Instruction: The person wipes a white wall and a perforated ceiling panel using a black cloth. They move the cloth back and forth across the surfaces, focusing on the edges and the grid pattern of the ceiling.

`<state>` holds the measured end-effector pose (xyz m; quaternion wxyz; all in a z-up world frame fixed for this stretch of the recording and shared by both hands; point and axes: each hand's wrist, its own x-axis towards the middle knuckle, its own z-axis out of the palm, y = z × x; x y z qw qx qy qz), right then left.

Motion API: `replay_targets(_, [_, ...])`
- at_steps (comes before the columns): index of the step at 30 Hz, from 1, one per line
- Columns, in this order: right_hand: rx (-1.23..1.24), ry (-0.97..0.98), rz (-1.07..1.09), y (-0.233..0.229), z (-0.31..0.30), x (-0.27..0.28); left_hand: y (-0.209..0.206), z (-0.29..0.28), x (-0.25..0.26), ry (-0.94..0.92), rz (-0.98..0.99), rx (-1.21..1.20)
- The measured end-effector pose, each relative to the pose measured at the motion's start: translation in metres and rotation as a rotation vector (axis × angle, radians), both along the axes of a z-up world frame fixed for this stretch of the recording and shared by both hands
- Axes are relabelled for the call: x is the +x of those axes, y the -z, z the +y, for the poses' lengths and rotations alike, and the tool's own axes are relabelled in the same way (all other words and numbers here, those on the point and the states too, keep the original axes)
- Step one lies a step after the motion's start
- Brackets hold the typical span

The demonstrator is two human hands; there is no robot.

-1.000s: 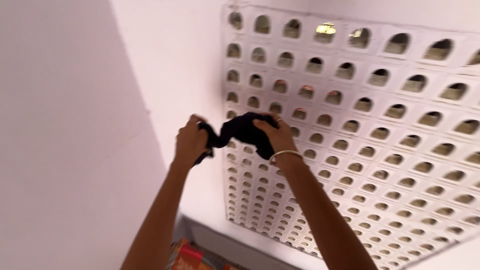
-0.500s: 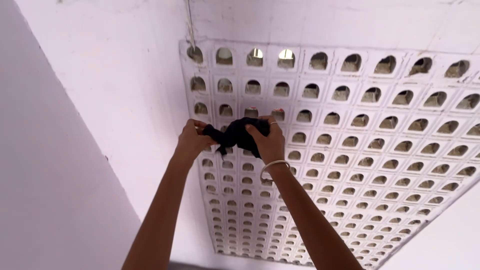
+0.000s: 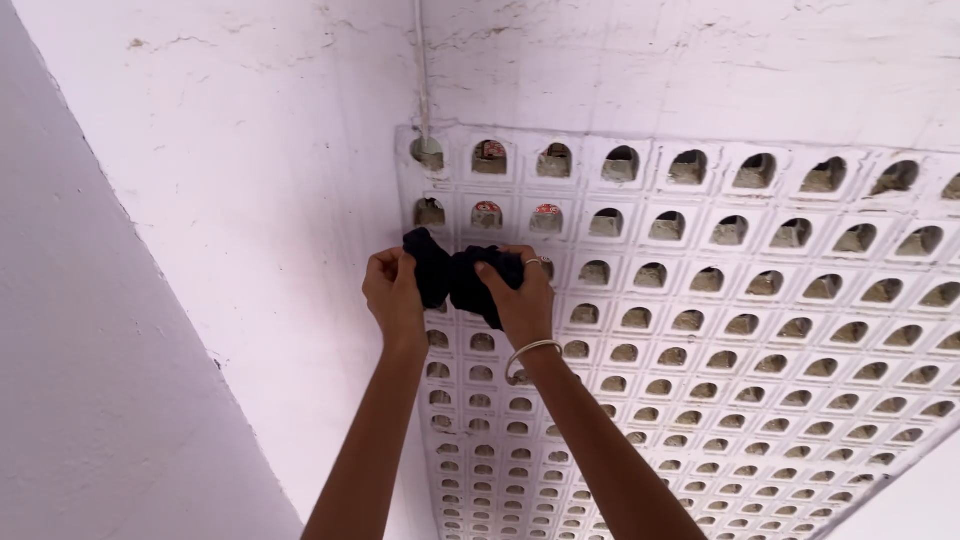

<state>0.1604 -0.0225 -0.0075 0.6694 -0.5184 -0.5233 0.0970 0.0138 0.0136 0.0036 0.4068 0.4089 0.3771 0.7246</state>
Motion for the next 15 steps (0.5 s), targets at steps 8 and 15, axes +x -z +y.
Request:
replay_targets(8, [0.029,-0.030,0.085,-0.029,0.006,-0.017,-0.019,-0.006,0.003,-0.032,0.088,0.095])
replay_targets(15, [0.015,-0.010,0.158,-0.045,-0.006,-0.019,-0.032,-0.025,0.004,0.029,0.200,0.363])
